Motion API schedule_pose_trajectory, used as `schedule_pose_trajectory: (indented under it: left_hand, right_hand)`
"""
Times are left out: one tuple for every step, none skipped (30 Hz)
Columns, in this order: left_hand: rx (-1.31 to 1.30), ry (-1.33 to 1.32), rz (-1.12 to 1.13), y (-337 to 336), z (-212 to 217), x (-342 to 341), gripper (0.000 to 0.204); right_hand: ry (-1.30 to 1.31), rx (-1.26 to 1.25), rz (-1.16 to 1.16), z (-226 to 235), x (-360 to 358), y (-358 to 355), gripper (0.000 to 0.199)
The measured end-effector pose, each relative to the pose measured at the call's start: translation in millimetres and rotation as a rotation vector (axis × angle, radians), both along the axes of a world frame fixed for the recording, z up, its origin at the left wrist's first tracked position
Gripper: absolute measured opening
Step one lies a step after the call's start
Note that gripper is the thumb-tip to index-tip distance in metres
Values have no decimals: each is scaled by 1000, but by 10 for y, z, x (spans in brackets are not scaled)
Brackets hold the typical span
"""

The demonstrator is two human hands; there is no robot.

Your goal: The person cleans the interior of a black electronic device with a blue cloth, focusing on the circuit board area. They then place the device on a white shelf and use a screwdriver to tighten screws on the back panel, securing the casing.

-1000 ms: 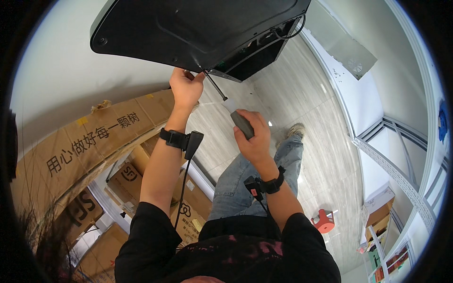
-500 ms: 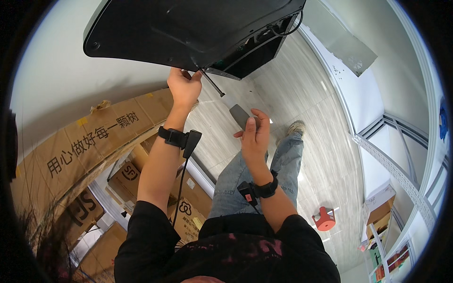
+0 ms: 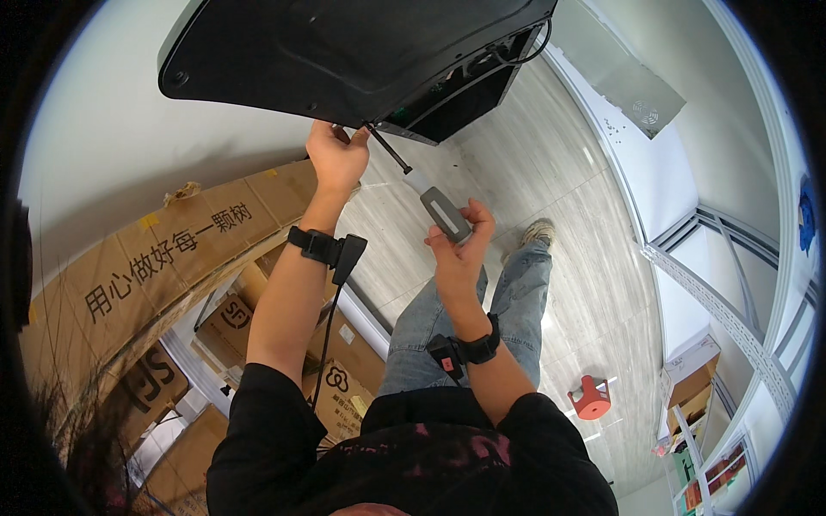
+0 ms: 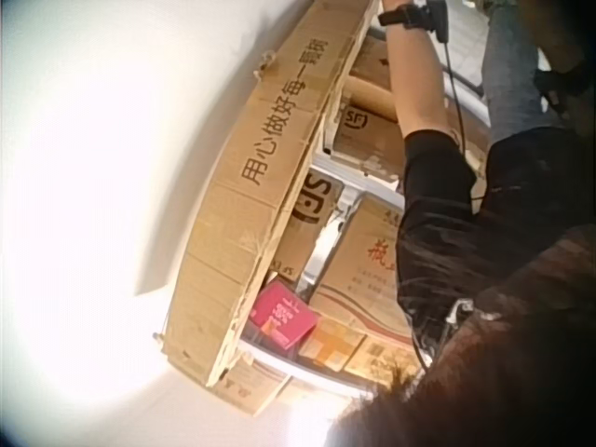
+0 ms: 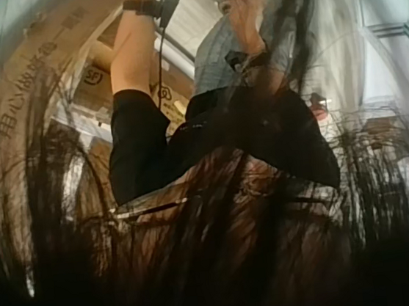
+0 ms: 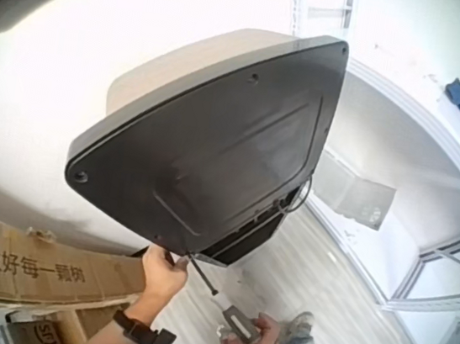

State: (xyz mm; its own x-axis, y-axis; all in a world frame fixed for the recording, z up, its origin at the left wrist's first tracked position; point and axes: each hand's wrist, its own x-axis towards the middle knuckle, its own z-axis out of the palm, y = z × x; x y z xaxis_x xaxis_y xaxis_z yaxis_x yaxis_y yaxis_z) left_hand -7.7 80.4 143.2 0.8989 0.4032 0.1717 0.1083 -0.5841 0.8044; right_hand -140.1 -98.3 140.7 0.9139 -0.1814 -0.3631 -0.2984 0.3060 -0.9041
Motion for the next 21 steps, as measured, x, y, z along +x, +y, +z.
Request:
schedule_pose_trajectory:
  left_hand:
    - [-5, -1, -1, -4, 5, -1, 35]
    - [2, 1, 0, -3, 1, -1, 36]
    - [8, 2, 1, -3, -2, -4, 36]
    - [15, 4, 2, -2, -5, -6, 36]
    - [21, 8, 4, -6, -3, -7, 36]
    - [28, 11, 6, -8, -11, -12, 36]
    - [34, 15, 8, -6, -20, -16, 36]
    - [48, 14, 8, -3, -28, -15, 36]
    - [62, 13, 7, 4, -34, -13, 36]
    - [76, 12, 7, 10, -40, -11, 36]
    - [75, 4, 11, 9, -48, -11, 36]
    - [74, -4, 15, 8, -57, -12, 36]
    - [73, -12, 19, 9, -65, -12, 36]
    - [74, -18, 12, 10, -69, -11, 37]
    - [75, -24, 6, 13, -73, -10, 37]
    - [76, -30, -1, 19, -77, -8, 37]
    - [71, -31, -3, 15, -73, -7, 37]
    - [67, -31, -5, 12, -66, -6, 37]
    - [62, -32, -8, 10, -64, -4, 37]
    - [66, -45, -14, 17, -70, -8, 37]
    - [70, -59, -20, 25, -78, -10, 36]
  right_hand:
    - [-39, -48, 7, -30, -24, 8, 42]
    - [60, 11, 17, 4, -19, -11, 43]
    - [159, 70, 27, 61, -10, -48, 43]
    - [259, 129, 37, 91, -3, -67, 44]
    - [207, 109, 28, 94, -2, -59, 44]
    - [154, 89, 19, 91, -5, -43, 43]
    - [102, 69, 10, 86, -9, -22, 43]
    - [36, 29, -21, 73, -9, 10, 42]
    - [-30, -12, -53, 62, 0, 56, 41]
    - [-33, -22, -54, 70, 1, 53, 41]
    - [-37, -35, -55, 92, 15, 55, 41]
    - [22, -17, -26, 148, 22, 13, 41]
    - [82, 0, 4, 182, 33, -23, 42]
    - [107, 16, 29, 159, 36, -60, 42]
    - [131, 31, 56, 112, 38, -99, 42]
    - [104, 2, 50, 87, 33, -93, 41]
    - [79, -29, 42, 66, 30, -86, 40]
    - [3, -105, 3, 54, 14, -27, 39]
    - [-73, -181, -37, 41, 5, 4, 37]
    - [-155, -341, 8, 1, -1, -25, 38]
    - [-236, -500, 53, -44, -2, -75, 39]
